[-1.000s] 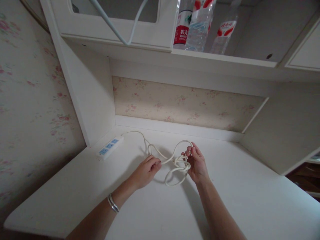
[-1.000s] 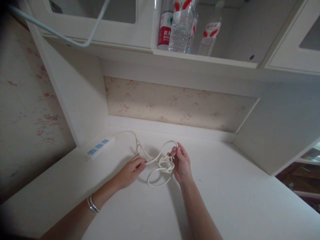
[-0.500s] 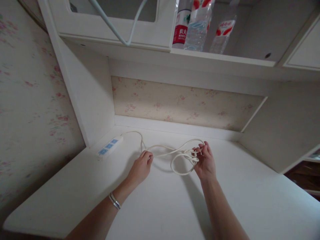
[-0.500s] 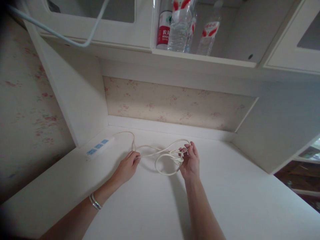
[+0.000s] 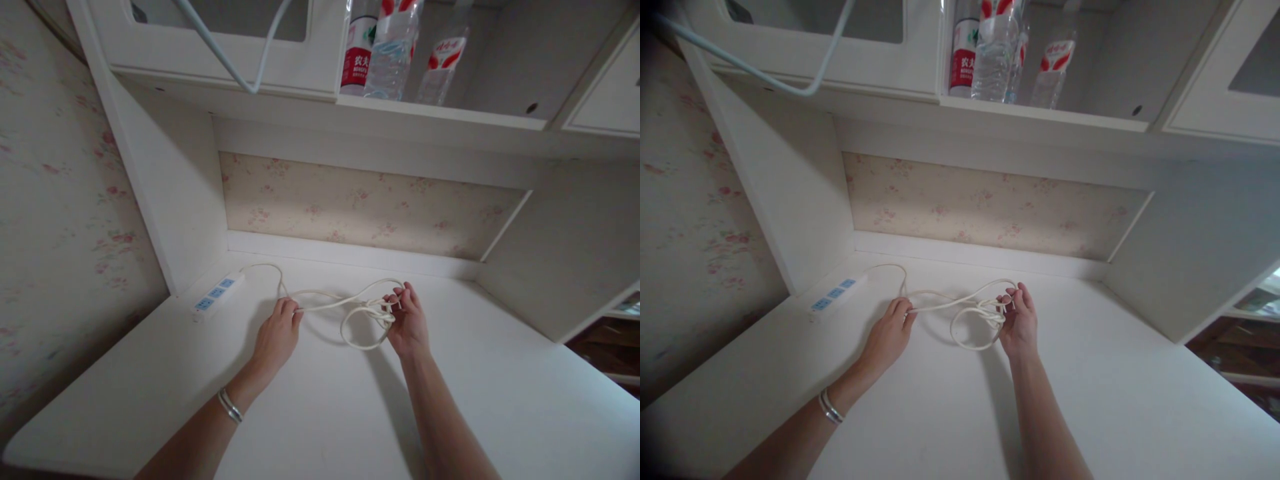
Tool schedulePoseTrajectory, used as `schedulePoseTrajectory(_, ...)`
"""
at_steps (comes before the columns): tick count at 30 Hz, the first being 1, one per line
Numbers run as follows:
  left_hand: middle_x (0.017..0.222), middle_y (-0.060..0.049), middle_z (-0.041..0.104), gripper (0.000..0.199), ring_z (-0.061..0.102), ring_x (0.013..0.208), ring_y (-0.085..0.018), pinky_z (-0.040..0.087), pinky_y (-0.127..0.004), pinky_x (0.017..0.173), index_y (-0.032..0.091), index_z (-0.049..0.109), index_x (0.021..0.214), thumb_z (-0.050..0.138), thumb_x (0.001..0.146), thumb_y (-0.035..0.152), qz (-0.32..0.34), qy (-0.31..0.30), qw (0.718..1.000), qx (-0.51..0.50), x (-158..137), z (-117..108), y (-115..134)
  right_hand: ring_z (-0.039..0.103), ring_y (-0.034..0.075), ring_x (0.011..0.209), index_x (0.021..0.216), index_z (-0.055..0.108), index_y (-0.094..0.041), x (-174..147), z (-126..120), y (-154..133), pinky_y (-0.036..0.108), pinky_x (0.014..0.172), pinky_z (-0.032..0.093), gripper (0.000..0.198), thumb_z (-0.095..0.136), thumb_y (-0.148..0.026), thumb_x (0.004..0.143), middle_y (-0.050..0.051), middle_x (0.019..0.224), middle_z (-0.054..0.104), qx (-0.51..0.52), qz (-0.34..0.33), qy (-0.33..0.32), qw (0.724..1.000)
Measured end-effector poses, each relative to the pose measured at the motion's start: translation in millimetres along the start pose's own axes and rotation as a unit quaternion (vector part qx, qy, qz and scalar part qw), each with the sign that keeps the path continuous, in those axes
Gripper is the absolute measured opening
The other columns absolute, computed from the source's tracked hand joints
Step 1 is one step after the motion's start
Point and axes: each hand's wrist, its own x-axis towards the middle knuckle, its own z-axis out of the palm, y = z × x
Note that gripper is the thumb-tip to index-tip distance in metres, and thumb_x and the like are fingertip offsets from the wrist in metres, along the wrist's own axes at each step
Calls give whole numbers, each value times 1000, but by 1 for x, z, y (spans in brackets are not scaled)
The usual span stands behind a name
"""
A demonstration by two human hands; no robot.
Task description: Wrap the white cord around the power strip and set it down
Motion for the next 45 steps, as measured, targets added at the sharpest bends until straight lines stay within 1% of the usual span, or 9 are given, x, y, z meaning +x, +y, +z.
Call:
schedulePoseTrajectory(6, 128, -9, 43, 20, 54, 107, -22, 49, -34, 80, 21, 54, 91, 38, 92, 34, -11, 5, 999, -36, -1, 7, -4, 60, 9, 62, 100, 59, -30, 0, -1, 0, 24, 56, 51, 36, 75, -31, 67, -8, 78, 61, -12, 9, 4, 1000)
schedulePoseTrajectory(10, 120, -9, 48, 18, 53, 108, -21, 46, -37, 92, 20, 57, 88, 42, 91, 30, 21, 34, 997, -65, 2, 12, -11, 59, 9, 61, 99, 59, -30, 3, -4, 2, 24, 55, 50, 35, 75, -31, 68, -8, 77, 61, -15, 15, 5, 1000)
schedulePoseTrajectory(18, 103, -8, 53, 16, 58, 94, -20, 48, -35, 87, 19, 60, 86, 46, 88, 28, 18, 53, 997, -59, 4, 10, -16, 54, 6, 55, 97, 60, -26, 5, -11, 7, 21, 53, 48, 32, 73, -28, 69, -7, 72, 58, -50, 34, -15, 998)
schedulePoseTrajectory(21, 116, -11, 50, 19, 60, 94, -20, 51, -33, 80, 18, 57, 82, 44, 89, 31, -13, 43, 998, -50, 4, 11, -18, 52, 7, 52, 96, 61, -23, 5, -13, 10, 19, 50, 46, 30, 73, -29, 69, -6, 66, 57, -79, 32, -18, 996)
schedulePoseTrajectory(24, 128, -14, 46, 21, 58, 104, -23, 48, -36, 86, 18, 54, 74, 47, 87, 33, -12, 22, 999, -37, 5, 15, -22, 52, 7, 51, 95, 61, -22, 4, -12, 12, 18, 50, 45, 30, 73, -29, 68, -5, 65, 57, -86, 25, -20, 996)
schedulePoseTrajectory(27, 113, -13, 59, 21, 57, 107, -23, 44, -37, 92, 18, 51, 68, 51, 85, 30, 13, -3, 999, -33, 7, 16, -25, 52, 7, 51, 94, 61, -22, 3, -10, 12, 18, 50, 45, 29, 73, -29, 68, -5, 65, 57, -86, 18, -26, 996)
schedulePoseTrajectory(31, 96, -8, 64, 15, 60, 98, -20, 48, -34, 85, 19, 52, 72, 48, 86, 25, 14, 7, 999, -43, 7, 14, -26, 52, 7, 50, 93, 61, -22, 2, -8, 11, 19, 50, 46, 28, 73, -29, 68, -5, 64, 58, -86, 17, -31, 996)
schedulePoseTrajectory(36, 117, -10, 56, 18, 56, 107, -21, 47, -36, 91, 19, 53, 71, 47, 87, 23, 22, 12, 999, -30, 2, 15, -23, 53, 8, 52, 92, 61, -22, 0, -6, 12, 19, 52, 47, 28, 73, -28, 68, -4, 65, 59, -84, 19, -40, 995)
schedulePoseTrajectory(45, 136, -10, 39, 17, 61, 98, -20, 51, -35, 86, 18, 56, 74, 46, 87, 22, 52, 21, 998, -16, -1, 5, -12, 54, 7, 52, 93, 60, -22, 1, -8, 12, 19, 52, 48, 29, 74, -29, 68, -5, 66, 59, -79, 23, -42, 996)
